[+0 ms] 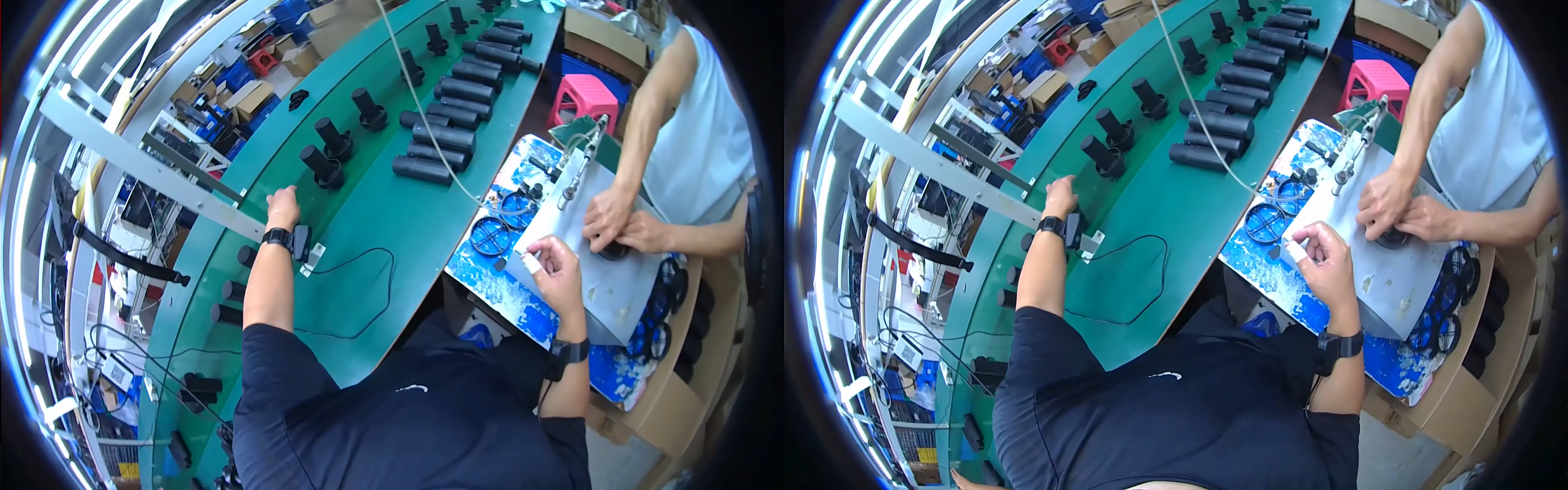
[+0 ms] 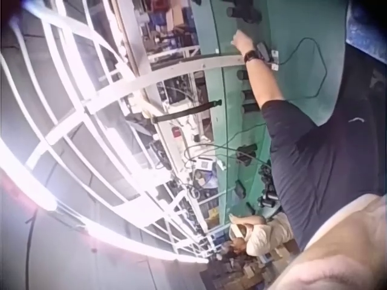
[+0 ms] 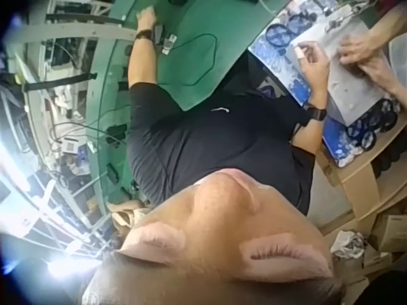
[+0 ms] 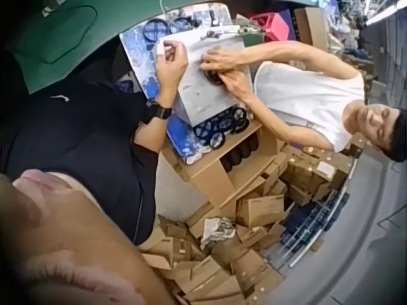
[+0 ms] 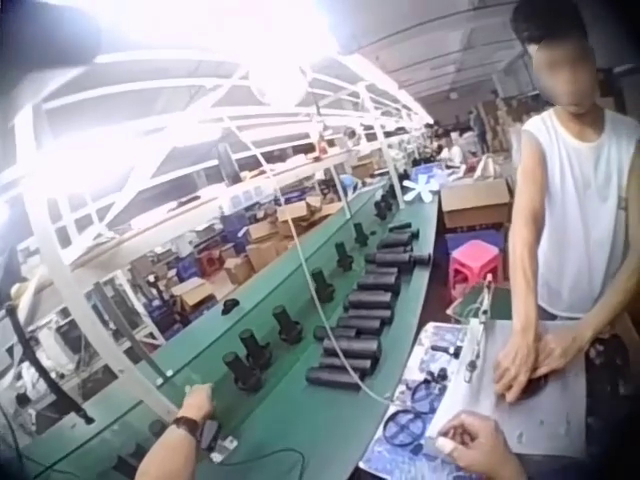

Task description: The person picks up a black cylinder, turns it over to show the internal circuit board, and places it into a metal machine. They then press a black cap onto the cylinder before removing it and setting it back on the table.

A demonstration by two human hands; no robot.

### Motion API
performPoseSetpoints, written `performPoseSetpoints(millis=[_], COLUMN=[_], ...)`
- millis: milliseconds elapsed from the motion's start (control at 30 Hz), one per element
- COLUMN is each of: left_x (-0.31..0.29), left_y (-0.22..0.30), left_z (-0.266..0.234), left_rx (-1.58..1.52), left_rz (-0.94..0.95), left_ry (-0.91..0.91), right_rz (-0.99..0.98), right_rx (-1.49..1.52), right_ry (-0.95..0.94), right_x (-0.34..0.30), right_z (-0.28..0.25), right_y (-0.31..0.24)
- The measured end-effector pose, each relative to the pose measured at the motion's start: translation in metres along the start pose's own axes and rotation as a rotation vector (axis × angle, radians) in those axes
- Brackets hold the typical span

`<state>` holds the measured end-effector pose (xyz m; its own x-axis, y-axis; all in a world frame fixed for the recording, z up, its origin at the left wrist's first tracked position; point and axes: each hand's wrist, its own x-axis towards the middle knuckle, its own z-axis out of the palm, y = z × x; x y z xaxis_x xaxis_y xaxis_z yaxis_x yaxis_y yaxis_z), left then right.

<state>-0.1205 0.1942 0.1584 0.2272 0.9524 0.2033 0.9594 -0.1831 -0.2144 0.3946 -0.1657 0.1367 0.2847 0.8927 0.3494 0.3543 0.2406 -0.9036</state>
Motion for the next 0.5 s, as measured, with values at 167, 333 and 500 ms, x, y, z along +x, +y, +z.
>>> performPoseSetpoints(millis=[167,333,500], left_x=[0.01,-0.019,-0.064], left_y=[0.067,0.159,0.269], left_z=[-0.075,-0.176,-0.241], left_rx=[-0.327,-0.774,-0.886], left_rz=[0.152,0.282,0.673], left_ry=[-0.03,-0.189,-0.178], right_rz=[0.034,0.14,-0.203], right_rx=[-0.062,0.067,-0.372], right_ry=[0.029,-0.02,0.13], right_x=[-0.008,0.006,0.021], right_z=[-0.007,0.009,0.046], right_y=[-0.005,-0.019,-0.066])
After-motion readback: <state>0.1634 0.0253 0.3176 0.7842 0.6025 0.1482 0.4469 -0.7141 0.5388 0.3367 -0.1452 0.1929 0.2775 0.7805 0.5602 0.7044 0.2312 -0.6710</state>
